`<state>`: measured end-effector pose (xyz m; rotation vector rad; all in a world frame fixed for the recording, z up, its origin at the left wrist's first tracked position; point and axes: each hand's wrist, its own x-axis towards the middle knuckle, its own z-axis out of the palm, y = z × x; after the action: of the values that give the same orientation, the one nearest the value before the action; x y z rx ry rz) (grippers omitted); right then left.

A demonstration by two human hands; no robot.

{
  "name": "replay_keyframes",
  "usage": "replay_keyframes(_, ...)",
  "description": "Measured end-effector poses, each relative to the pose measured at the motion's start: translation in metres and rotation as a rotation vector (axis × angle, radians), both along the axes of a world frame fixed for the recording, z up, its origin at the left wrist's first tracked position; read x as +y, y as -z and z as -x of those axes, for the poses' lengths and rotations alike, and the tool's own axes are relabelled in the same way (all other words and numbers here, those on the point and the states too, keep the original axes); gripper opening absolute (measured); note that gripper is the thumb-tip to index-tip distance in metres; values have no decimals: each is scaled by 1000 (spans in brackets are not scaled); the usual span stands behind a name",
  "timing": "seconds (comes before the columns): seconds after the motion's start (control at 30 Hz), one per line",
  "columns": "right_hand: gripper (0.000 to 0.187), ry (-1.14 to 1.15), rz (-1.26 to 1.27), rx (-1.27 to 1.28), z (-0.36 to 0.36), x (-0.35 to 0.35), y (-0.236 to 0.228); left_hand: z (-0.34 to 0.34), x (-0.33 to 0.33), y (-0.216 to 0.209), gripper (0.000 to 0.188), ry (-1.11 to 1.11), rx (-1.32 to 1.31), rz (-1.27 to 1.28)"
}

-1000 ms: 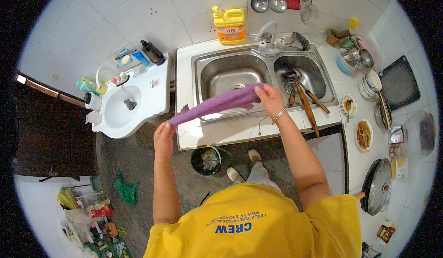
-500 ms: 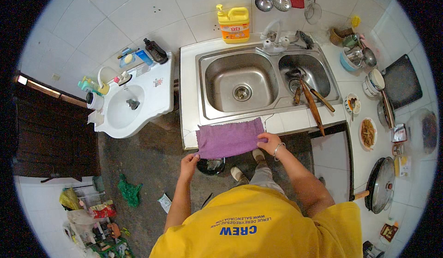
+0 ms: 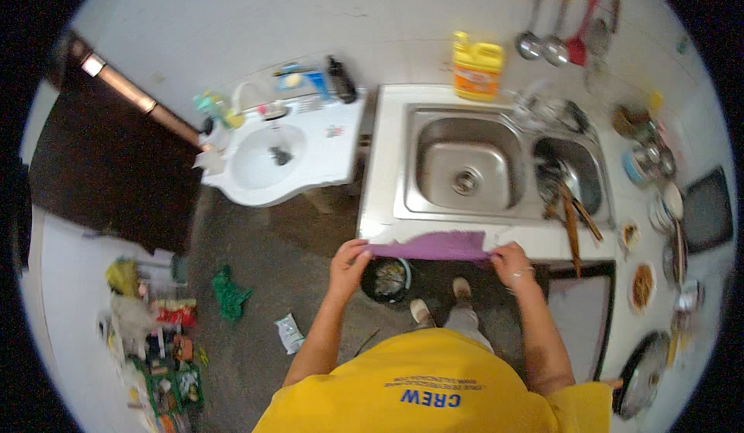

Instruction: The person washes a purple cloth and a wooden rolling pin in a sink, then wipes the kitchen countertop with the cloth.

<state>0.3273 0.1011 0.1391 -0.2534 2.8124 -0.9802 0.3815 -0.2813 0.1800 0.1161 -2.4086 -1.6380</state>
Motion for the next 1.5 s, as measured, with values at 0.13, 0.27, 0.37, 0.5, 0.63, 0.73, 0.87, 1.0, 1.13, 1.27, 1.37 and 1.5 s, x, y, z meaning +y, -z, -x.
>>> replay_keyframes(0.13, 18, -121, 459, -306, 17, 1, -46, 7, -14, -44, 12, -29, 161, 61)
replay_keyframes(0.27, 18, -115, 1061, -630, 26, 10, -68, 6, -20, -101, 13, -7, -13, -370)
replay_keyframes(0.37, 27, 10, 1544, -479, 17, -35, -122, 23, -14, -115, 24, 3, 79, -900)
replay_keyframes(0.5, 39, 36, 1557, -822, 2, -58, -79, 27, 17, -73, 27, -6, -172, -1325)
replay_keyframes(0.63, 33, 14, 762, -643, -8, -54, -20, 5, 25, -5, 27, -11, -397, -1040)
replay_keyframes(0.73, 30, 53, 697, -594, -4, -41, -14, 7, 19, 14, 31, -27, -411, -697)
replay_keyframes(0.87, 29, 51, 687, -535, -5, -17, -11, 9, 24, -17, 33, -8, -394, -728)
replay_keyframes(1.0, 32, 172, 718, -456, 20, 1, -4, 37, 43, -30, 46, -9, -313, -754)
replay_keyframes(1.13, 34, 382, 543, -370, 73, 14, 55, 80, 53, 41, 48, -40, -528, -460)
replay_keyframes(1.27, 32, 504, 453, -253, 89, 20, 118, 100, 58, 92, 49, -202, -698, -554)
replay_keyframes(1.37, 32, 495, 362, -256, 87, 19, 112, 102, 55, 107, 33, -311, -680, -629)
replay_keyframes(1.5, 29, 655, 459, -265, 91, 14, 126, 108, 53, 110, 18, -333, -783, -911)
